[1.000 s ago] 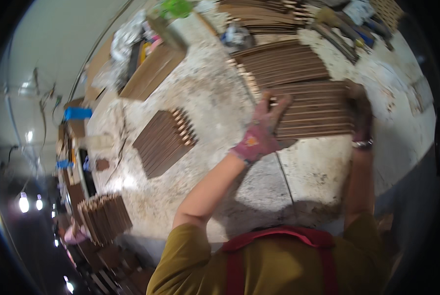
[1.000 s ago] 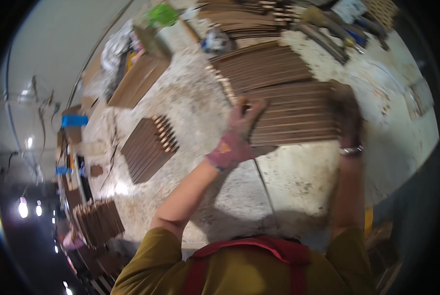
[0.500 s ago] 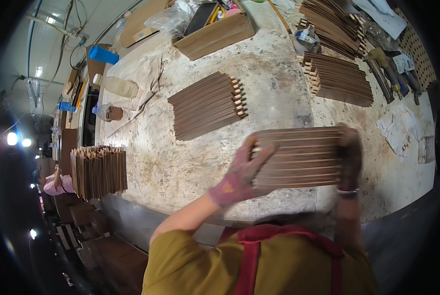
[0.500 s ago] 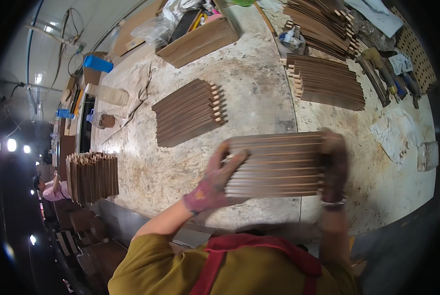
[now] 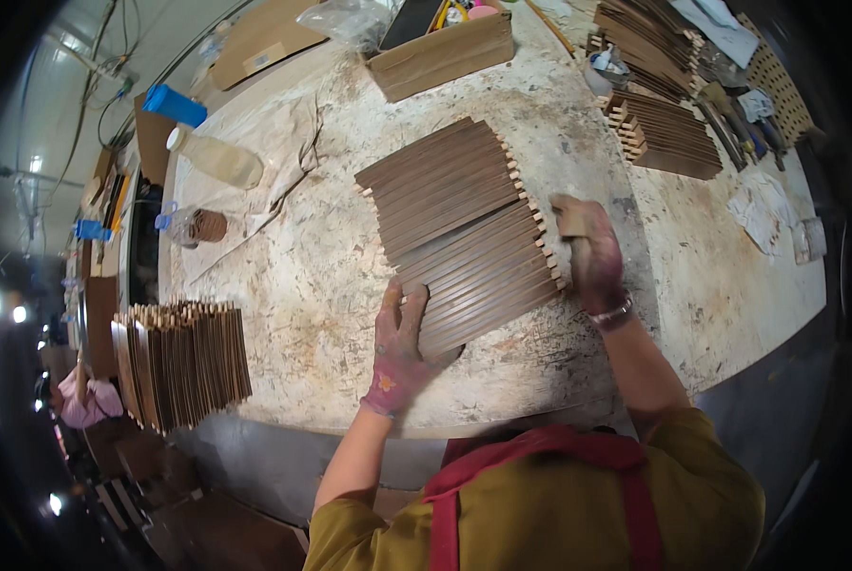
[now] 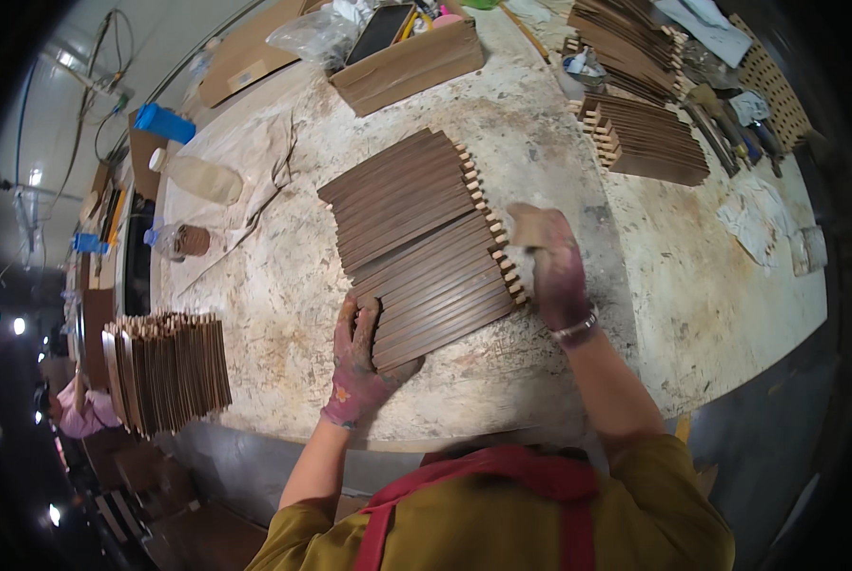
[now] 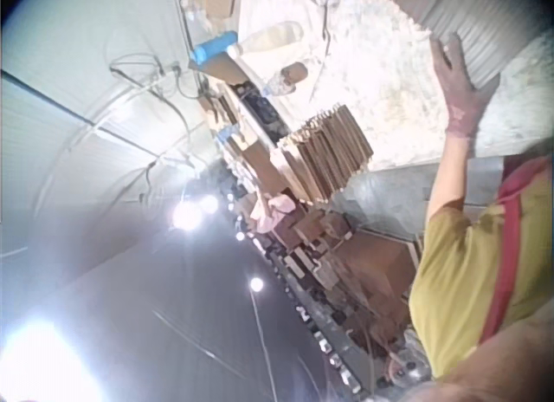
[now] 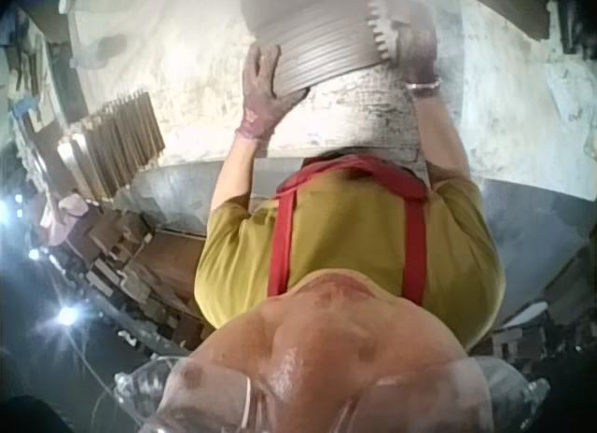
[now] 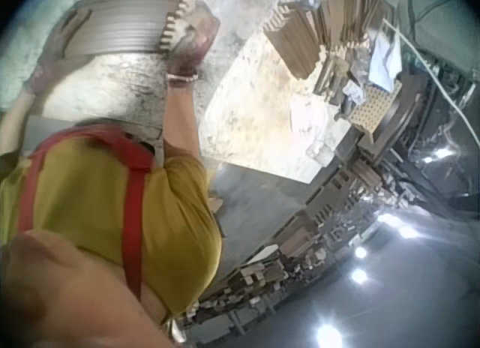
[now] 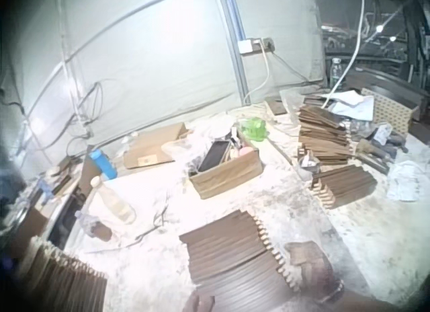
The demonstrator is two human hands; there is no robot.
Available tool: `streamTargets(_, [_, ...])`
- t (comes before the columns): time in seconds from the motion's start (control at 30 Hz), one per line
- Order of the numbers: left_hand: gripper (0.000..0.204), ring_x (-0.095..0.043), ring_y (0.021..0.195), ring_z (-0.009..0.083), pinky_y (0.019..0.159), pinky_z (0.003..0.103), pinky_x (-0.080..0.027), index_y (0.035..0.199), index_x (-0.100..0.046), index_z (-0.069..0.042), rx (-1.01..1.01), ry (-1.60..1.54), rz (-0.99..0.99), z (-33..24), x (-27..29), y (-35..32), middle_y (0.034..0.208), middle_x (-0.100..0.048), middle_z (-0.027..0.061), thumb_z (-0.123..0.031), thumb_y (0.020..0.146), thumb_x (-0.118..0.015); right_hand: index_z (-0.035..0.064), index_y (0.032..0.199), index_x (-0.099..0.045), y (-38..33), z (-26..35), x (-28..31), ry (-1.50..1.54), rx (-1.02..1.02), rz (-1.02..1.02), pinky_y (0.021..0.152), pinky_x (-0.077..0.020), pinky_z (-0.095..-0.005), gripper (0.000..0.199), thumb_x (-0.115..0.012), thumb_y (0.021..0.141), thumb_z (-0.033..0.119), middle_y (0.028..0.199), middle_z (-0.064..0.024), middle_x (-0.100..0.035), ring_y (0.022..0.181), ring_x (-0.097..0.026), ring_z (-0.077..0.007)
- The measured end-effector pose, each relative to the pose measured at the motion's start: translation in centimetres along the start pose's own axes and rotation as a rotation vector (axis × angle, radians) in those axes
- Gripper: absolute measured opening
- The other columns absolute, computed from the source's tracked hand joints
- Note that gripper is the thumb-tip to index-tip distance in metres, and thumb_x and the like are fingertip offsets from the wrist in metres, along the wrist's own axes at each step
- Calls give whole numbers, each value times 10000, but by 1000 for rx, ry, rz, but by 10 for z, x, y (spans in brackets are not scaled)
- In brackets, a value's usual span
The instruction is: The person applies a liquid substance to small wooden slats and a larger rectangular board using a cloth and a sponge-like tool, then wipes them down.
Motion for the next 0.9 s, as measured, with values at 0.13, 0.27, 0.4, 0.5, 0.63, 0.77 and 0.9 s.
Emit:
streamTargets(0.13, [947, -454, 1251, 458, 1014, 536, -445, 1458, -342, -86, -65, -2, -32, 14, -3, 2, 1379, -452, 213, -242, 689, -873, 59, 907, -519, -49, -7, 7, 656, -154, 102, 685, -436, -280, 285, -424, 1024, 301, 835, -81, -551, 780, -511, -176])
streamTargets(0.27, [898, -476, 1197, 446, 997, 525, -455, 1425, -398, -82, -45, -157, -28, 21, 0, 17, 1338, -461, 232, -199, 672, -874, 69, 860, -500, -53, 1, -9, 762, -136, -57, 695, -431, -320, 307, -449, 1010, 332, 806, -86, -538, 762, -497, -190])
streamTargets(0.4, [893, -467, 1219, 431, 1013, 506, -448, 1420, -431, -57, 67, -177, 9, 29, 2, 34, 1341, -436, 252, -134, 642, -861, 41, 870, -554, -40, 6, -10, 383, 142, -52, 786, -476, -341, 288, -440, 1015, 264, 825, -98, -584, 796, -561, -226])
streamTargets(0.5, [920, -464, 1230, 430, 1014, 490, -452, 1443, -410, -62, -65, -124, -63, 37, 10, 47, 1336, -431, 263, -131, 639, -853, 39, 904, -610, -18, -12, -23, 613, -62, -121, 816, -507, -319, 247, -445, 1005, 193, 860, -101, -627, 814, -602, -225])
streamTargets(0.63, [883, -451, 1255, 456, 1007, 494, -468, 1419, -433, -55, -70, -165, -101, 53, 8, 66, 1359, -414, 286, -152, 648, -851, 47, 1020, -607, 8, -43, -34, 650, -139, -92, 863, -487, -324, 233, -530, 990, 265, 911, -84, -654, 867, -611, -202])
streamTargets(0.77, [934, -417, 1303, 453, 1046, 490, -436, 1465, -397, -68, 70, -95, -47, 48, 12, 76, 1403, -392, 271, -170, 652, -846, 35, 1084, -600, 29, -47, -47, 869, -240, 39, 898, -478, -318, 276, -556, 992, 292, 987, -78, -660, 965, -617, -186])
streamTargets(0.9, [930, -328, 1393, 455, 1137, 506, -321, 1491, -363, -46, -16, 266, 29, 19, 34, 83, 1509, -321, 271, -342, 739, -823, 16, 1115, -594, 20, 7, 19, 674, -392, -4, 879, -500, -336, 185, -538, 987, 138, 1063, -106, -652, 985, -610, -203])
Point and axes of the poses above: each hand's wrist, its own y-axis towards the middle knuckle, its own x-axis out of the back of the hand, z = x × y, the point moved 7 cm from there along y, towards the middle knuckle
